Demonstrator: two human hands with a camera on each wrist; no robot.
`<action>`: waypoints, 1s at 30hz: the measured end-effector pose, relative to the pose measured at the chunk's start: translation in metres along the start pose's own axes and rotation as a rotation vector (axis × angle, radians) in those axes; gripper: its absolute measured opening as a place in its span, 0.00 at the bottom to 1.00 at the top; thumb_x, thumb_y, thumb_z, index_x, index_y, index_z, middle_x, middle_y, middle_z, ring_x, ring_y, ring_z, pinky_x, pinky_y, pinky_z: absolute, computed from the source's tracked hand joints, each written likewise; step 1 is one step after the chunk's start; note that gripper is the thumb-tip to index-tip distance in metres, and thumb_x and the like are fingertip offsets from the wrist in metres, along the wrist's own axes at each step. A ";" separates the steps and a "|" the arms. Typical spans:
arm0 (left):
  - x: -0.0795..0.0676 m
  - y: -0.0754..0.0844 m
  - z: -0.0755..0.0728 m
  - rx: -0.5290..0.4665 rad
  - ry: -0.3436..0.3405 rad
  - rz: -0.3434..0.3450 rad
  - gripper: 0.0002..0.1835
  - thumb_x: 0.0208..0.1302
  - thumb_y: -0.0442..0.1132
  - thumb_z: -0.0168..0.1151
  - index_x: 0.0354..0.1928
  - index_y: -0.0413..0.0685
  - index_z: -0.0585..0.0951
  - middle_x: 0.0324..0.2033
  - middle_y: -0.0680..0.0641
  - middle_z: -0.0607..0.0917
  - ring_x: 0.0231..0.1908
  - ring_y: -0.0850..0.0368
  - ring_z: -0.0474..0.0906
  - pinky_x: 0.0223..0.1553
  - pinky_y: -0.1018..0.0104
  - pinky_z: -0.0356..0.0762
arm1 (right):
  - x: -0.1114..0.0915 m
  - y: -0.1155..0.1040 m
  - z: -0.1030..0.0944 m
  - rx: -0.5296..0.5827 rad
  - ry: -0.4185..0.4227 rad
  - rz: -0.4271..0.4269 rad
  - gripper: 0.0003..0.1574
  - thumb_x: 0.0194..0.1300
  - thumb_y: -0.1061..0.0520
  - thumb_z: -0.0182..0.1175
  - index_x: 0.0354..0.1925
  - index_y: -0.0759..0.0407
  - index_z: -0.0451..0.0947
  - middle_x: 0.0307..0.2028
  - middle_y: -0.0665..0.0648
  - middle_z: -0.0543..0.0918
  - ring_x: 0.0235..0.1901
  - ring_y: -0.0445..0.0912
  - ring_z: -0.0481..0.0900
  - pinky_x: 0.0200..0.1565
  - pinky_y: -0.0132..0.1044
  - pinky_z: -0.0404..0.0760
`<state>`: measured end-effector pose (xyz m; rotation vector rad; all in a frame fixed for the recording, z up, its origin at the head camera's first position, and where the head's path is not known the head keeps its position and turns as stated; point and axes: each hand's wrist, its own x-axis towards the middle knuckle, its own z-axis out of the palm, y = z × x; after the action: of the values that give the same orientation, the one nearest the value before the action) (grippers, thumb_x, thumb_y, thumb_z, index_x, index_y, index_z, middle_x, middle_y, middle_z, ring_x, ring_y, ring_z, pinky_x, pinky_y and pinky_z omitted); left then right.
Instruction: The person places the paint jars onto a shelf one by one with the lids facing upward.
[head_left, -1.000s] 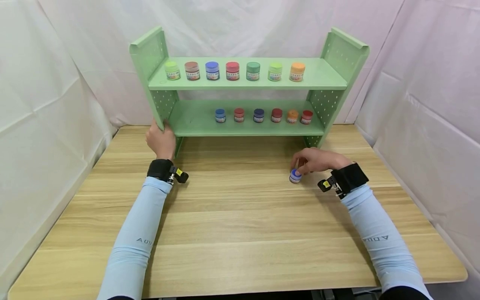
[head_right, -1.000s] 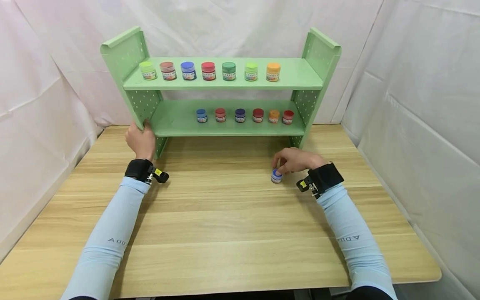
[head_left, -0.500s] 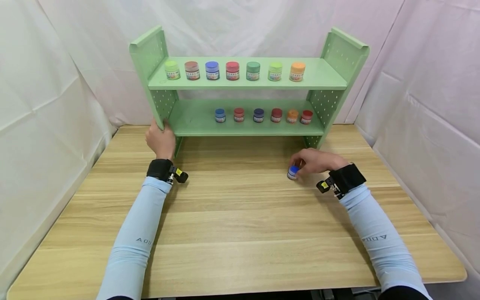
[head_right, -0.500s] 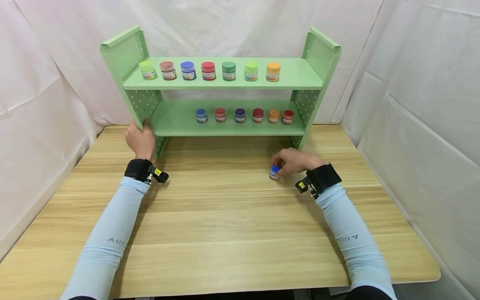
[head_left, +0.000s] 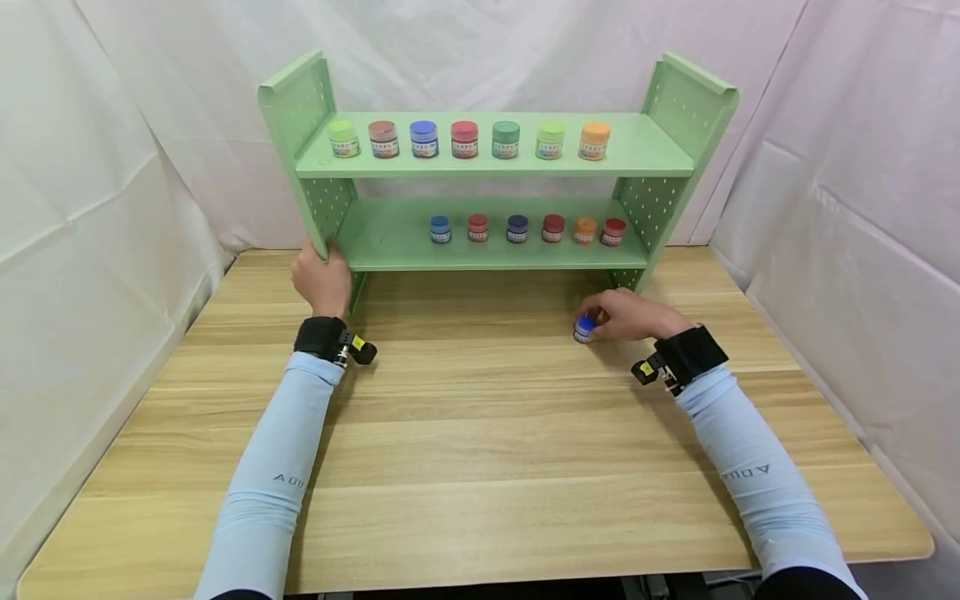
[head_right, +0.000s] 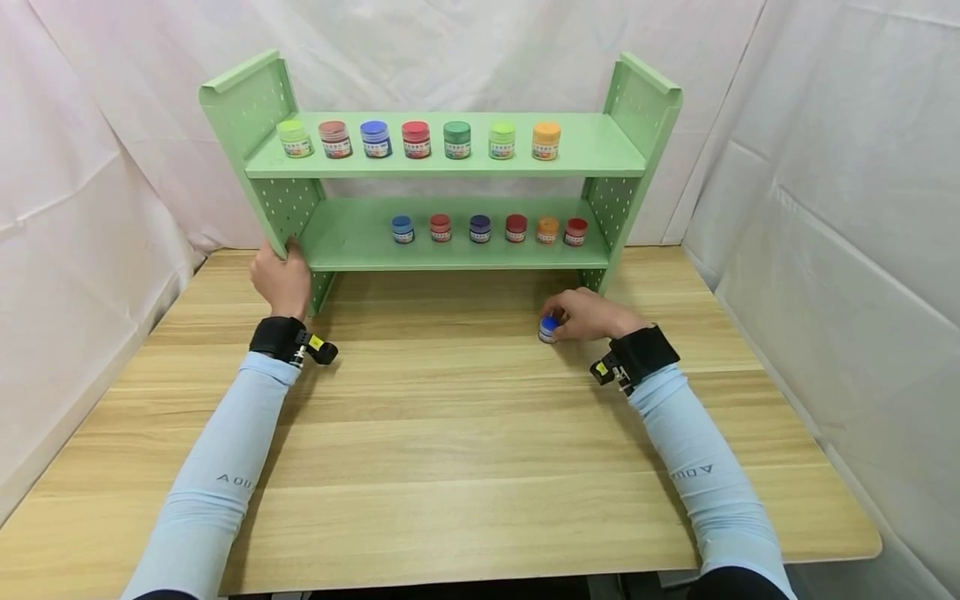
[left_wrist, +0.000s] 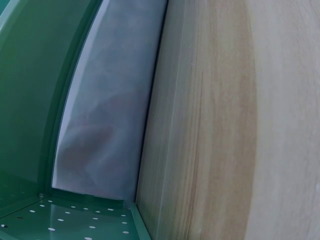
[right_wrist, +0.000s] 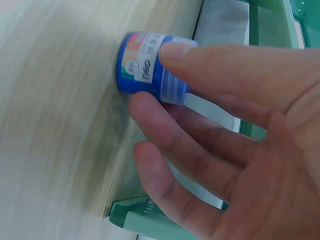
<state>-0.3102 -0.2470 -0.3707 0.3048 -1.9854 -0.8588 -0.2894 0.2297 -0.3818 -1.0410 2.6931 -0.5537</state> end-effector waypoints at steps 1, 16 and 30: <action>0.000 0.000 0.000 0.001 0.000 0.000 0.15 0.68 0.43 0.52 0.44 0.41 0.83 0.37 0.42 0.86 0.28 0.50 0.76 0.27 0.58 0.59 | 0.000 0.001 0.000 0.008 0.005 0.000 0.22 0.55 0.57 0.68 0.49 0.61 0.80 0.39 0.53 0.83 0.40 0.47 0.79 0.41 0.40 0.77; 0.000 0.001 0.000 0.005 -0.004 -0.013 0.16 0.68 0.43 0.51 0.45 0.41 0.83 0.39 0.43 0.86 0.31 0.49 0.79 0.27 0.57 0.62 | -0.006 0.006 -0.004 0.132 -0.067 -0.014 0.25 0.59 0.61 0.65 0.56 0.59 0.76 0.45 0.54 0.81 0.43 0.48 0.76 0.43 0.42 0.73; 0.000 0.000 -0.001 0.004 -0.010 -0.024 0.16 0.68 0.44 0.52 0.48 0.42 0.83 0.42 0.44 0.85 0.39 0.48 0.81 0.32 0.53 0.69 | -0.004 0.010 -0.001 0.139 -0.045 -0.021 0.22 0.58 0.61 0.65 0.53 0.60 0.77 0.43 0.53 0.82 0.44 0.47 0.77 0.43 0.40 0.75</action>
<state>-0.3096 -0.2470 -0.3703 0.3276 -1.9965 -0.8730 -0.2929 0.2398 -0.3852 -1.0324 2.5658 -0.7015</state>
